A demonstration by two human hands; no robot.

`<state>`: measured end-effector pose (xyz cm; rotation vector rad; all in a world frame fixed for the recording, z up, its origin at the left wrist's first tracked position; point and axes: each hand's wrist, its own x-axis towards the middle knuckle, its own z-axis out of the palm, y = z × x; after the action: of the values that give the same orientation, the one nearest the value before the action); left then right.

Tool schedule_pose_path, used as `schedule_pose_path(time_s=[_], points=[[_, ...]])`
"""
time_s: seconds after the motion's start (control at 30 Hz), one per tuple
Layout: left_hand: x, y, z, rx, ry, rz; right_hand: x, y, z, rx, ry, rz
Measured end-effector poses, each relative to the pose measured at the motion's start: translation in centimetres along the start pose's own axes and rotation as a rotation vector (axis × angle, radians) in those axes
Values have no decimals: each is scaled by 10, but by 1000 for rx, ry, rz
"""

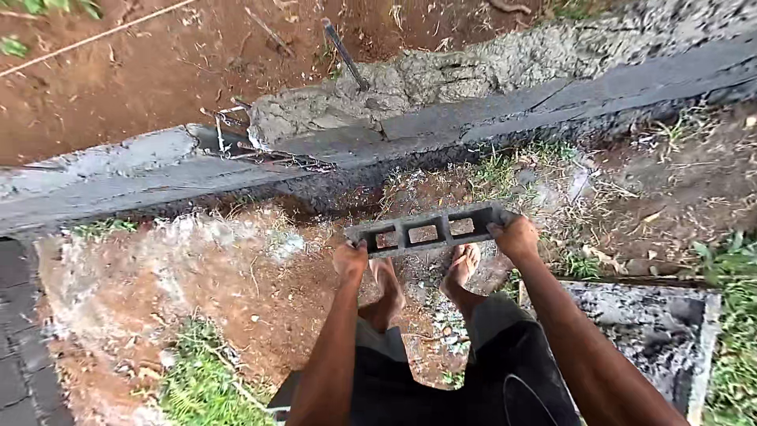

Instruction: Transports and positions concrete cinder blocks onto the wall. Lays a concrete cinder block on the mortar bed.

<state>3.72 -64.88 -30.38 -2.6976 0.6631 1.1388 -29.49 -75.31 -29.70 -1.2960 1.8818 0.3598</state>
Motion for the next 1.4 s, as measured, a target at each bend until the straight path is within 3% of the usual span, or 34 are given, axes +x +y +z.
schedule_pose_path(time_s=[0.27, 0.7, 1.17, 1.4], points=[[45, 20, 28, -4, 61, 128, 54, 9, 19, 25, 136, -82], [101, 83, -18, -87, 348, 376, 100, -36, -15, 177, 355, -180], [149, 78, -16, -54, 328, 345, 136, -76, 7, 132, 313, -139], [180, 68, -13, -49, 298, 403, 125, -82, 36, 207, 288, -135]])
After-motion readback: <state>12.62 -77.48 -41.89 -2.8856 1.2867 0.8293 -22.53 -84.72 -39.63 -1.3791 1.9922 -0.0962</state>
